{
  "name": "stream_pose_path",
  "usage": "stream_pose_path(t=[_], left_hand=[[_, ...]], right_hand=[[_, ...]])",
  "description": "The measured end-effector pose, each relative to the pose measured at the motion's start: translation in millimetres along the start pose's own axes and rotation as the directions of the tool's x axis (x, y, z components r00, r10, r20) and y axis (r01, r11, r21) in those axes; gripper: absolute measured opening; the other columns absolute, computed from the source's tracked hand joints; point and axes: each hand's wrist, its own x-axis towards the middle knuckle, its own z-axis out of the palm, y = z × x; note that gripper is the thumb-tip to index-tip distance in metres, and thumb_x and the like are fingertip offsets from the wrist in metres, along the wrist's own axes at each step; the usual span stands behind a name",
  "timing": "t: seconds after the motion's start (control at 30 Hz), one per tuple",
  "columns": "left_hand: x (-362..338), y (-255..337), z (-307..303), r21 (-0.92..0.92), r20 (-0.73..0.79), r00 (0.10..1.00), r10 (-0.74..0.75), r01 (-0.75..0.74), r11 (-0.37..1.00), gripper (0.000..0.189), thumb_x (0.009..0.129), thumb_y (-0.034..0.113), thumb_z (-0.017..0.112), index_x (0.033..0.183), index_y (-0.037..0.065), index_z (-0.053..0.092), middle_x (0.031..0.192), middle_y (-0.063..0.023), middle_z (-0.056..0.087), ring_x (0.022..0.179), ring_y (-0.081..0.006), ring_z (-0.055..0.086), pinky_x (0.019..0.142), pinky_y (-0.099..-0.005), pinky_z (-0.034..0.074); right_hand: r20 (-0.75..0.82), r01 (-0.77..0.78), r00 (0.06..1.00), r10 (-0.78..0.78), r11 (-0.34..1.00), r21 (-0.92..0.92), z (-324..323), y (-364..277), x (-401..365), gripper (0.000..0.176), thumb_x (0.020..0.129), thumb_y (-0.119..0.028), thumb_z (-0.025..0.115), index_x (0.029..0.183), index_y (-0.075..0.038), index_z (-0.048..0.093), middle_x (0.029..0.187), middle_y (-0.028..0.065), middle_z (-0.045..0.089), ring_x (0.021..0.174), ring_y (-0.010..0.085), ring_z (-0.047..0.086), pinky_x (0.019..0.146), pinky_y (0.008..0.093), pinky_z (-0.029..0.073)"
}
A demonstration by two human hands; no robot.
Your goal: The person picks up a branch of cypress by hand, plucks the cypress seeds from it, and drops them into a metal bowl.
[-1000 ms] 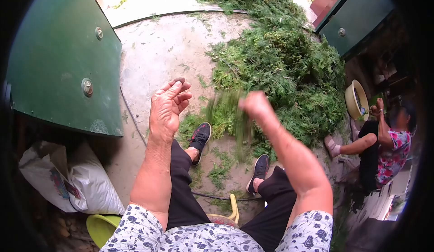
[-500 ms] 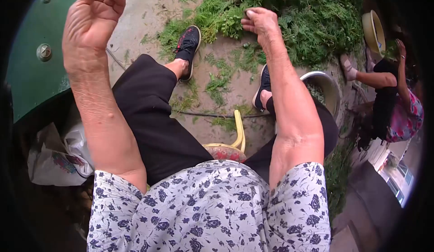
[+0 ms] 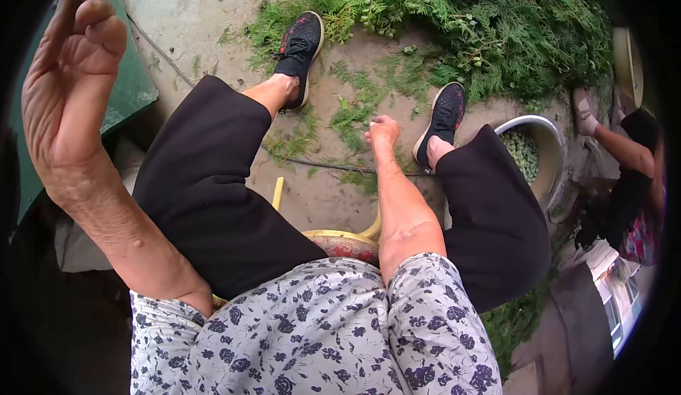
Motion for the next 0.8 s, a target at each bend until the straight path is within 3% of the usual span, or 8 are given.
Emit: stream_pose_path(t=[0.07, 0.1, 0.17, 0.43, 0.53, 0.67, 0.73, 0.8], left_hand=[[-2.7, 7.8, -2.1, -0.042, 0.019, 0.995, -0.095, 0.096, 0.995, 0.025, 0.089, 0.005, 0.049, 0.111, -0.006, 0.048, 0.102, -0.0131, 0.057, 0.077, -0.0139, 0.054, 0.064, -0.0230, 0.046], [-4.0, 12.8, -3.7, -0.060, 0.029, 0.990, -0.141, 0.143, 0.988, 0.027, 0.090, 0.004, 0.046, 0.114, -0.008, 0.046, 0.105, -0.0148, 0.055, 0.078, -0.0146, 0.052, 0.066, -0.0238, 0.044], [0.9, 22.1, -11.0, -0.104, 0.068, 0.974, -0.215, 0.221, 0.970, 0.030, 0.091, 0.002, 0.042, 0.119, -0.011, 0.042, 0.112, -0.0181, 0.052, 0.082, -0.0159, 0.047, 0.069, -0.0254, 0.039], [5.4, 18.3, -9.3, -0.038, 0.102, 0.968, -0.228, 0.233, 0.972, 0.040, 0.093, 0.002, 0.036, 0.130, -0.011, 0.027, 0.113, -0.0185, 0.047, 0.077, -0.0148, 0.039, 0.066, -0.0249, 0.034], [-3.8, 14.7, -3.0, -0.006, 0.063, 0.980, -0.186, 0.187, 0.982, 0.042, 0.094, 0.003, 0.036, 0.132, -0.010, 0.025, 0.111, -0.0154, 0.047, 0.076, -0.0140, 0.039, 0.067, -0.0251, 0.035], [-5.9, 13.9, -0.6, 0.056, 0.090, 0.974, -0.208, 0.203, 0.978, 0.042, 0.094, 0.004, 0.036, 0.132, -0.009, 0.025, 0.108, -0.0129, 0.046, 0.076, -0.0142, 0.040, 0.069, -0.0261, 0.037], [-8.0, 12.7, 4.5, 0.070, 0.068, 0.978, -0.197, 0.192, 0.979, 0.042, 0.094, 0.004, 0.036, 0.132, -0.009, 0.024, 0.108, -0.0128, 0.046, 0.076, -0.0144, 0.041, 0.069, -0.0264, 0.037], [-9.1, 11.0, 7.1, 0.081, 0.051, 0.981, -0.188, 0.183, 0.980, 0.042, 0.094, 0.004, 0.037, 0.132, -0.009, 0.024, 0.107, -0.0128, 0.046, 0.076, -0.0147, 0.041, 0.069, -0.0266, 0.038]], right_hand=[[-0.041, 0.304, 0.938, -0.345, 0.873, -0.382, 12.8, 40.7, 41.2, 0.014, 0.075, -0.005, 0.066, 0.085, 0.001, 0.059, 0.075, 0.0140, 0.063, 0.064, 0.0251, 0.063, 0.047, 0.0343, 0.050], [-0.029, 0.299, 0.942, -0.334, 0.876, -0.378, 15.3, 38.5, 31.5, 0.014, 0.075, -0.005, 0.066, 0.085, 0.001, 0.059, 0.075, 0.0140, 0.063, 0.064, 0.0251, 0.063, 0.047, 0.0343, 0.050], [0.037, 0.483, 0.801, -0.597, 0.610, -0.627, 14.0, 15.6, 0.5, 0.020, 0.070, -0.006, 0.068, 0.086, 0.001, 0.059, 0.076, 0.0181, 0.062, 0.069, 0.0339, 0.061, 0.059, 0.0415, 0.049], [-0.197, 0.304, 0.851, -0.487, 0.762, -0.572, 7.8, -4.5, -18.3, 0.019, 0.069, -0.007, 0.067, 0.085, -0.001, 0.058, 0.081, 0.0185, 0.060, 0.077, 0.0339, 0.059, 0.069, 0.0411, 0.046], [-0.387, 0.618, 0.605, -0.696, 0.717, -0.322, -16.3, -31.2, 5.2, 0.020, 0.068, -0.004, 0.067, 0.085, -0.002, 0.057, 0.086, 0.0138, 0.054, 0.080, 0.0312, 0.056, 0.073, 0.0401, 0.044], [-0.261, 0.658, 0.512, -0.818, 0.569, -0.493, -31.2, -63.2, 26.8, 0.023, 0.067, -0.010, 0.070, 0.087, -0.005, 0.059, 0.122, 0.0212, 0.047, 0.114, 0.0376, 0.044, 0.093, 0.0396, 0.039], [-0.048, 0.549, 0.671, -0.740, 0.540, -0.638, -12.7, -64.6, 13.4, 0.021, 0.067, -0.013, 0.068, 0.086, -0.006, 0.062, 0.139, 0.0205, 0.031, 0.128, 0.0439, 0.024, 0.105, 0.0430, 0.030], [0.282, 0.696, 0.656, -0.700, 0.415, -0.586, 20.0, -41.7, -19.5, 0.013, 0.069, -0.011, 0.062, 0.082, -0.006, 0.063, 0.142, 0.0173, 0.027, 0.131, 0.0441, 0.015, 0.111, 0.0441, 0.017]])
